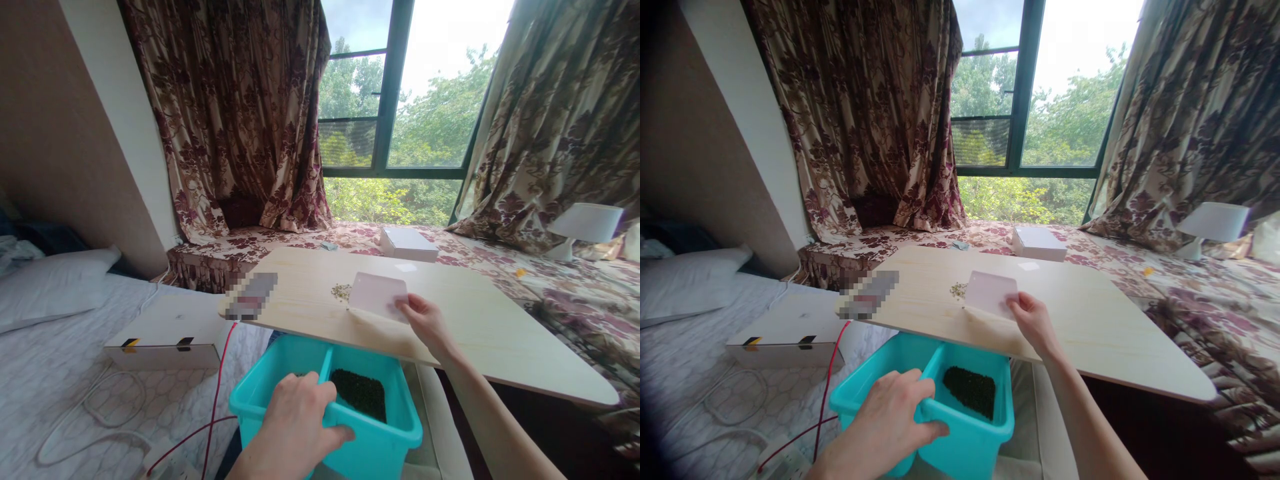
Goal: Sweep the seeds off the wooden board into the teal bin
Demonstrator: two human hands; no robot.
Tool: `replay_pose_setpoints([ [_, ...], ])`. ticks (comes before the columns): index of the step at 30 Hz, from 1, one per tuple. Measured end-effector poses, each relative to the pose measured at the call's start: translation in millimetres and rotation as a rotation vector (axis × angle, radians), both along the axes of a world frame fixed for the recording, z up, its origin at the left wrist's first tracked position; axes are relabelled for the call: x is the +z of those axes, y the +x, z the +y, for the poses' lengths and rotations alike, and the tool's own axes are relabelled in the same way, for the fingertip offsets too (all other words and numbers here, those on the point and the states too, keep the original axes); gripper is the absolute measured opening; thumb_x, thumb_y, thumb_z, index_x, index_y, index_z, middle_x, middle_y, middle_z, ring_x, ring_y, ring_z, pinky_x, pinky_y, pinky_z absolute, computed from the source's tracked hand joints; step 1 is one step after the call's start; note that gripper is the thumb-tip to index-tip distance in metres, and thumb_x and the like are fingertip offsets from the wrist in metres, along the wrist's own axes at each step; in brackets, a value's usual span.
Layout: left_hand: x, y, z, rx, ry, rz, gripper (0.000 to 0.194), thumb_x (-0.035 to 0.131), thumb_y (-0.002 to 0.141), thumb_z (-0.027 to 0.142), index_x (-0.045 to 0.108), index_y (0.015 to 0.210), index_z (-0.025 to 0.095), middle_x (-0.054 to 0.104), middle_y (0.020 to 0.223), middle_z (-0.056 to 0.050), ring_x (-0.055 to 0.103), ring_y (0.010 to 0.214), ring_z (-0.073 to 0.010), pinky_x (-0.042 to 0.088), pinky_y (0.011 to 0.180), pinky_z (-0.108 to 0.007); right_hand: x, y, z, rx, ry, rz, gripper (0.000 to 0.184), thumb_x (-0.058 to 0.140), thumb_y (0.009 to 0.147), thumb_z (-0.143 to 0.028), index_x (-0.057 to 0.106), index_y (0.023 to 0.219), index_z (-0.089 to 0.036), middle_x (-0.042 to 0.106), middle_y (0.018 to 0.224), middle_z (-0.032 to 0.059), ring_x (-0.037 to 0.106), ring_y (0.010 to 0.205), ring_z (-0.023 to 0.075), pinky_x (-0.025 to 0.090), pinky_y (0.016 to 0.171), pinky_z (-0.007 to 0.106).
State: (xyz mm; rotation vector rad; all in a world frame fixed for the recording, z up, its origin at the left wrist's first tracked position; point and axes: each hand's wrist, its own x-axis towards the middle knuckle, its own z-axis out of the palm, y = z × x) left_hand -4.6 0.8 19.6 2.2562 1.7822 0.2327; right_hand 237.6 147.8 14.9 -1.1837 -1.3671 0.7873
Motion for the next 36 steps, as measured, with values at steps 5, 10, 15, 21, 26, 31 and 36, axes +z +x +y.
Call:
replay_pose_setpoints([
  [5,-0.6,-1,0,-0.004,0.013,-0.012,0.028,0.070,0.070,0.049,0.061,0.077,0.023,0.060,0.082,0.000,0.056,0.084,-0.0234,0.038,0.078,-0.035,-0.5,1,1,-0.005,-0.008,-0.009,0.026,0.067,0.065,-0.040,0.070,0.077,-0.017,0.074,0.080,0.0072,0.066,0.073,0.0208,0.049,0.065,0.030],
  [10,-0.1,-1,0,0.002,0.003,-0.002,0.029,0.069,0.071,0.050,0.061,0.077,0.023,0.060,0.082,0.000,0.056,0.085,-0.0231,0.038,0.079,-0.034,-1.3,-1,0,0.011,0.006,-0.034,0.027,0.067,0.065,-0.042,0.070,0.075,-0.017,0.074,0.077,0.0070,0.066,0.070,0.0204,0.050,0.062,0.029],
  [15,0.2,0,-1,0.010,-0.008,0.002,0.028,0.068,0.072,0.050,0.060,0.078,0.023,0.060,0.083,0.000,0.056,0.086,-0.0234,0.037,0.080,-0.035,-3.3,-2,1,0.019,0.012,-0.036,0.026,0.066,0.066,-0.042,0.070,0.075,-0.017,0.074,0.075,0.0064,0.065,0.067,0.0197,0.049,0.061,0.029],
  [21,-0.6,-3,-2,0.016,-0.002,-0.008,0.028,0.068,0.072,0.049,0.060,0.078,0.023,0.060,0.083,0.000,0.056,0.087,-0.0228,0.036,0.081,-0.034,-5.4,-3,2,0.061,0.011,-0.029,0.030,0.067,0.065,-0.045,0.071,0.077,-0.017,0.074,0.077,0.0067,0.066,0.069,0.0205,0.051,0.062,0.030],
  [26,2.1,-4,0,0.030,-0.012,0.006,0.027,0.068,0.071,0.049,0.060,0.077,0.024,0.061,0.082,0.000,0.056,0.085,-0.0225,0.037,0.078,-0.033,-6.9,-2,3,0.071,-0.001,-0.004,0.030,0.069,0.064,-0.046,0.071,0.076,-0.018,0.074,0.078,0.0064,0.066,0.070,0.0200,0.051,0.064,0.030],
  [31,7.0,-4,1,0.037,-0.035,0.049,0.029,0.066,0.072,0.051,0.061,0.078,0.023,0.061,0.083,-0.001,0.057,0.083,-0.0223,0.037,0.075,-0.031,-11.2,4,4,0.045,0.019,0.022,0.037,0.071,0.060,-0.051,0.071,0.076,-0.018,0.074,0.078,0.0072,0.067,0.069,0.0211,0.051,0.062,0.031],
  [36,6.2,-5,1,0.046,-0.026,0.037,0.029,0.066,0.072,0.052,0.060,0.077,0.023,0.061,0.082,0.000,0.057,0.083,-0.0225,0.037,0.075,-0.032,-14.5,10,3,0.037,0.001,-0.002,0.040,0.070,0.060,-0.053,0.072,0.079,-0.018,0.075,0.080,0.0080,0.067,0.070,0.0218,0.051,0.062,0.031],
])
